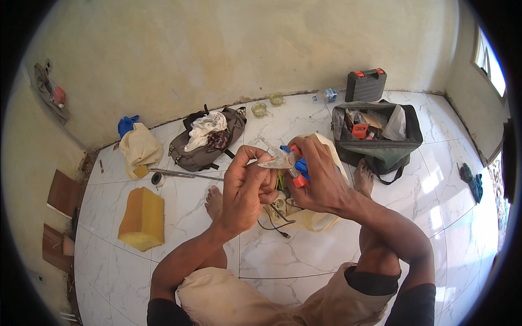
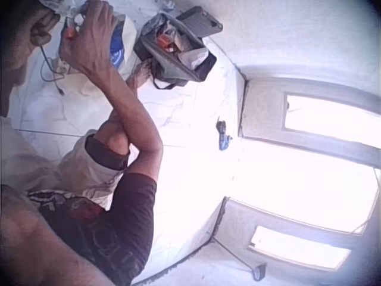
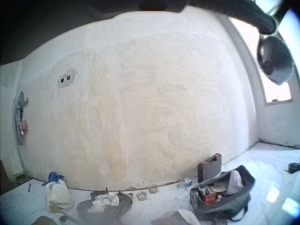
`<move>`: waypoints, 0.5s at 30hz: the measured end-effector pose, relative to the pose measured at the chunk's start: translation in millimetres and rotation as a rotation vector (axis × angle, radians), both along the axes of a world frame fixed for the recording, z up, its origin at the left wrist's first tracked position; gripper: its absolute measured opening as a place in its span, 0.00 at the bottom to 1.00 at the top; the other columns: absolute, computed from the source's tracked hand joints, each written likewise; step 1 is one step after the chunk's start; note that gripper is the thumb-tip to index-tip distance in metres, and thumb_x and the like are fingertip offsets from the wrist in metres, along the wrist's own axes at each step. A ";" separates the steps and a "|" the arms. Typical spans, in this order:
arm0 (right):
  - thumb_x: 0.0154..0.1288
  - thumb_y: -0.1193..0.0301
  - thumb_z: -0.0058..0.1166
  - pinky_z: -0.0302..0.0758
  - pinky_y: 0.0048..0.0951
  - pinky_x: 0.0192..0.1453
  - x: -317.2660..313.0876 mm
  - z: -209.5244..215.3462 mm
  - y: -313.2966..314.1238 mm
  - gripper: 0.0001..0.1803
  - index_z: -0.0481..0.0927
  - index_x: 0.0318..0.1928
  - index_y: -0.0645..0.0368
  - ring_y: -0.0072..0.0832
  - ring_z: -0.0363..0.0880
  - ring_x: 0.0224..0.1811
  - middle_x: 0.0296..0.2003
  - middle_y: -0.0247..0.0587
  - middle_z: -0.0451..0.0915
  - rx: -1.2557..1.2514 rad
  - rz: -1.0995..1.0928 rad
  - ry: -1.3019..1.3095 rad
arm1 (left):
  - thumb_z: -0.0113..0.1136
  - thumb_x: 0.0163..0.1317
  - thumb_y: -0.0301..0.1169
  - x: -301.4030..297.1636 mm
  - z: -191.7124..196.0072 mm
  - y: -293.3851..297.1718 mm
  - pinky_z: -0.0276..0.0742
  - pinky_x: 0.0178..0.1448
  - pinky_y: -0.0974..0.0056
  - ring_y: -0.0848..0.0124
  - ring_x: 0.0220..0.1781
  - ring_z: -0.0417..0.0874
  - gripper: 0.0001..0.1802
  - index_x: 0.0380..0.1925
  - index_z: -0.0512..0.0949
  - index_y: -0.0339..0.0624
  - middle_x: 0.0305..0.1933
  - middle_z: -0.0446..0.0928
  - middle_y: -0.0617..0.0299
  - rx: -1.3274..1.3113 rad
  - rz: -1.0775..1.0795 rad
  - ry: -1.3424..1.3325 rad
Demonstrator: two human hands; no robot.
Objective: The person sits on the floor and uses pliers to strip the insulation from a black electrical cord. They then twist the exposed wires and wrap the connection with blue electrical tape. Finally, they place the repaired cord into a plastic bag.
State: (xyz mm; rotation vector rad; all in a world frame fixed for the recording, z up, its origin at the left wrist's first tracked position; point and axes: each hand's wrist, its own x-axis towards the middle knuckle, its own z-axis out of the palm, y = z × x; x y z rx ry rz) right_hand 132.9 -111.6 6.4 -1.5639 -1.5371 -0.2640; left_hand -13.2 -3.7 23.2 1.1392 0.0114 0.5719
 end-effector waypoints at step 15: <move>0.41 0.72 0.61 0.63 0.44 0.54 7.6 -0.6 -0.6 0.34 0.66 0.53 0.63 0.45 0.70 0.47 0.43 0.48 0.70 0.015 -0.067 -0.144 | 0.49 0.75 0.30 -1.0 1.9 -3.8 0.47 0.21 0.75 0.82 0.22 0.51 0.04 0.43 0.70 0.43 0.21 0.53 0.73 0.014 -0.019 0.018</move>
